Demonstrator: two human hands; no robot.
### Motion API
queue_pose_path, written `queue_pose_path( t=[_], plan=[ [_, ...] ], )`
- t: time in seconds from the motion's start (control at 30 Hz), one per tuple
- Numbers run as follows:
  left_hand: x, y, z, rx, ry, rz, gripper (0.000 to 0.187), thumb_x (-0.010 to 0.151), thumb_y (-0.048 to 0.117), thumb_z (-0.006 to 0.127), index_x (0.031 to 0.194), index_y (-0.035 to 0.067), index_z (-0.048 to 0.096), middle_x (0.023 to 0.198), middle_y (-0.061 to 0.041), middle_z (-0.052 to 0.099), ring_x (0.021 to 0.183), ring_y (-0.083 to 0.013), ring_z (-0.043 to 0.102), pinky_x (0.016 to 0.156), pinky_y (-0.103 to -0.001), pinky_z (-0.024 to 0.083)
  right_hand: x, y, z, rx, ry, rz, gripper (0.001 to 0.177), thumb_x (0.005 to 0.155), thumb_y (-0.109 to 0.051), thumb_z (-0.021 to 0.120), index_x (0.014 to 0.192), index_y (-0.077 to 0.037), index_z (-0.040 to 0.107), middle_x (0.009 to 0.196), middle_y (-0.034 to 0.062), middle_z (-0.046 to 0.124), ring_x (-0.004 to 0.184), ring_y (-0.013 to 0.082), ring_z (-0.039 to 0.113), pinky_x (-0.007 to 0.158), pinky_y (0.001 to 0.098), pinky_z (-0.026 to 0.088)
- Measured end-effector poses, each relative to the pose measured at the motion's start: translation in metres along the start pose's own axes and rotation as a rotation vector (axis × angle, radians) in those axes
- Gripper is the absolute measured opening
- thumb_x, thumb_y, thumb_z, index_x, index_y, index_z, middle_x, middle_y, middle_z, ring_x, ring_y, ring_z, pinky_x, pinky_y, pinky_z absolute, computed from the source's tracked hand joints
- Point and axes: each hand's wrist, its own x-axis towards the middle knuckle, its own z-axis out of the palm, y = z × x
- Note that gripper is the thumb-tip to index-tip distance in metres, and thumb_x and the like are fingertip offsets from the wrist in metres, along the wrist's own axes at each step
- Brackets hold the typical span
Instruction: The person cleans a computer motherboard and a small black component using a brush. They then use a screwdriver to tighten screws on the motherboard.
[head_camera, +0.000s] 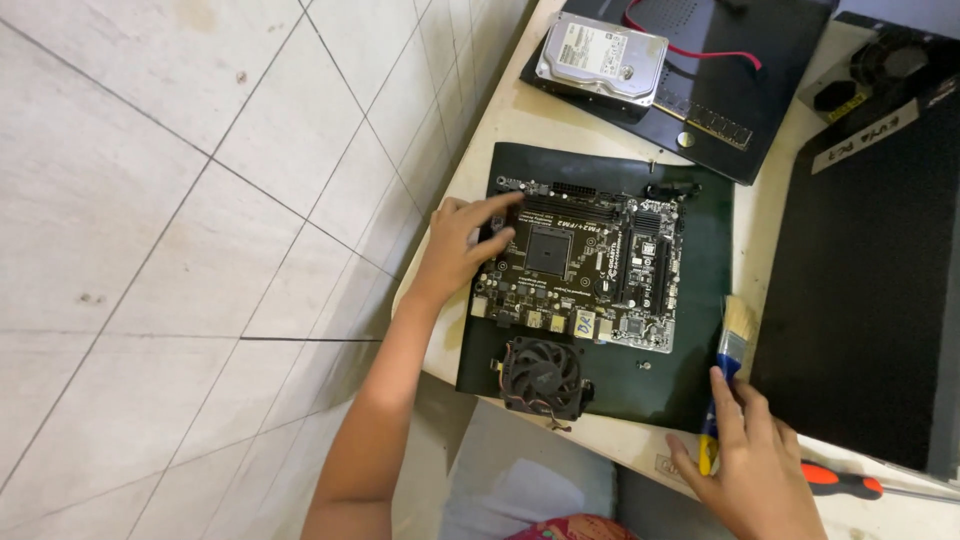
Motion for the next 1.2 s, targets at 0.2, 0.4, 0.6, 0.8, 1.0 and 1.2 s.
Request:
queue_pose_path(
  t=[0.2,0.4,0.6,0.8,1.0,1.2],
  plan=[
    [-0.001,0.0,0.005,0.106,0.025,0.022,0.055,0.098,0.065,0.043,0.143,0.038,0.057,0.134,0.005,0.07,0.109,-0.022,0.047,0.092,-0.037,0.031,0.003,0.0,0.008,-0.101,-0.075,0.01,0.114,0.076,-0.071,0.059,0.166,-0.011,0.024,0.155,0.0154,0.046,0.132,0.0342,0.055,0.107,0.0514,0.047],
    [0.005,-0.022,0.019,0.284,0.175,0.102,0.043,0.1,0.056,0.054,0.136,0.037,0.066,0.135,0.001,0.052,0.118,-0.0299,0.041,0.1,-0.044,0.034,-0.002,-0.008,-0.025,-0.095,-0.138,0.043,0.133,0.061,-0.087,0.063,0.168,-0.025,0.014,0.164,0.0248,0.031,0.135,0.0437,0.05,0.104,0.0565,0.047],
    [0.002,-0.019,0.02,0.237,0.185,0.102,0.04,0.101,0.048,0.055,0.134,0.029,0.07,0.124,0.003,0.052,0.112,-0.0277,0.041,0.098,-0.041,0.036,0.051,-0.065,-0.128,0.159,0.172,-0.249,0.091,0.084,-0.051,0.065,0.156,0.001,0.042,0.148,0.0339,0.051,0.121,0.0435,0.061,0.103,0.0584,0.052],
    [-0.002,-0.018,0.018,0.242,0.154,0.128,0.038,0.104,0.042,0.052,0.137,0.029,0.065,0.134,0.011,0.065,0.117,-0.025,0.048,0.094,-0.042,0.035,0.116,-0.051,-0.159,0.407,0.253,-0.003,0.04,0.102,0.001,0.064,0.141,0.009,0.066,0.124,0.0291,0.069,0.105,0.0379,0.07,0.09,0.0479,0.057],
    [-0.004,-0.023,0.012,0.207,0.084,0.188,0.06,0.088,0.054,0.062,0.144,0.034,0.057,0.14,0.011,0.063,0.121,-0.0252,0.048,0.096,-0.04,0.033,0.25,-0.032,-0.119,0.529,0.13,0.132,0.022,0.102,-0.01,0.069,0.121,-0.005,0.076,0.113,0.0159,0.075,0.101,0.0286,0.069,0.092,0.0446,0.054],
    [-0.008,-0.026,0.015,0.184,0.097,0.139,0.079,0.065,0.049,0.076,0.141,0.035,0.062,0.133,0.011,0.062,0.118,-0.0175,0.045,0.106,-0.038,0.028,0.333,-0.029,-0.026,0.245,0.239,0.192,0.016,0.091,-0.032,0.081,0.099,-0.018,0.084,0.099,0.0145,0.069,0.097,0.0444,0.071,0.08,0.0535,0.053]
  ],
)
